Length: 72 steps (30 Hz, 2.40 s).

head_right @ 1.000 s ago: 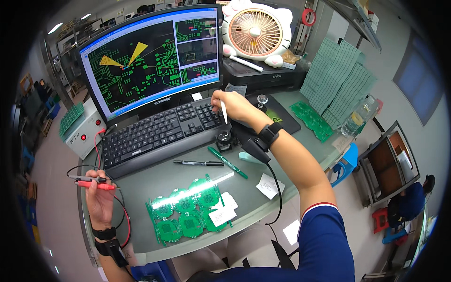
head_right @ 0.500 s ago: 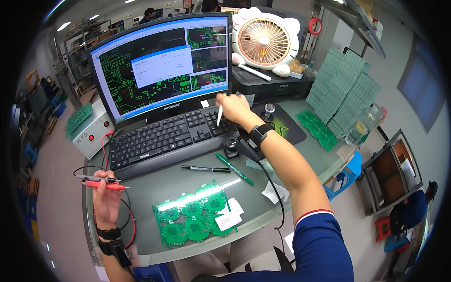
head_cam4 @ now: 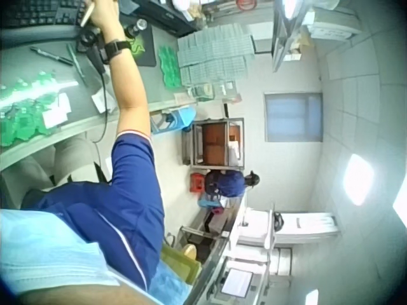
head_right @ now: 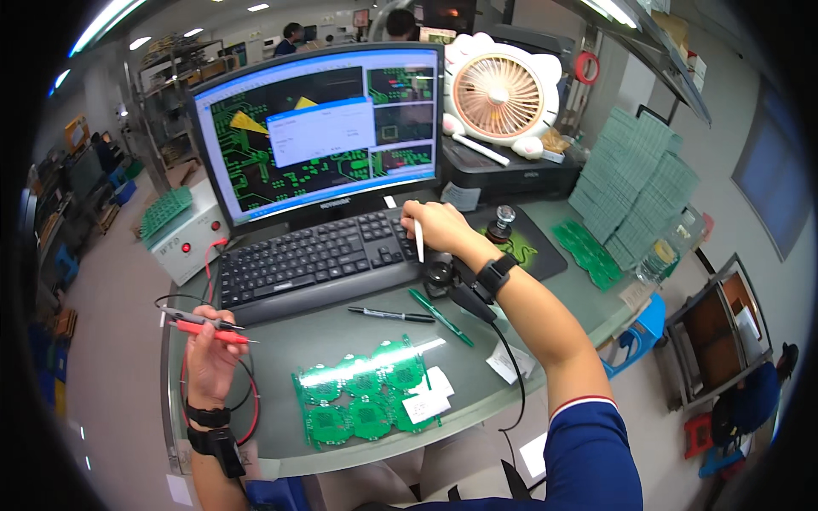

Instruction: Testing a printed circuit board with multimeter probes while monitoring diagnostic software on a computer.

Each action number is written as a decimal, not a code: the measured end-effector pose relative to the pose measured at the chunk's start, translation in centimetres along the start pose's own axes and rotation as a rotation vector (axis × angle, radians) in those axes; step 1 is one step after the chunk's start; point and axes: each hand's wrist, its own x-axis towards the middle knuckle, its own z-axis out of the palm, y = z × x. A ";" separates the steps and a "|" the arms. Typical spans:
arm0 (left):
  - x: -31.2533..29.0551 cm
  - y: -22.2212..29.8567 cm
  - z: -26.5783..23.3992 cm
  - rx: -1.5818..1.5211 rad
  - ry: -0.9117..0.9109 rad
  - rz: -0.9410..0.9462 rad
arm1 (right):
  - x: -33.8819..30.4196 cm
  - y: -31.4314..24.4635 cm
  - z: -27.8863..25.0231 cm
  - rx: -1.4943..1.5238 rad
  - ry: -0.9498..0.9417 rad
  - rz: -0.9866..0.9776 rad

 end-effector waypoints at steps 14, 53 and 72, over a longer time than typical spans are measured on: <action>-0.1 -0.2 1.4 0.145 -0.092 -0.058 | -4.5 0.4 -3.0 0.112 0.010 0.251; 1.1 -3.0 5.8 0.469 -0.704 -0.321 | -18.5 -11.1 -2.2 0.347 -0.105 -0.165; 0.0 -4.0 6.4 0.546 -1.030 -0.662 | -22.6 -9.5 3.3 0.720 0.118 0.103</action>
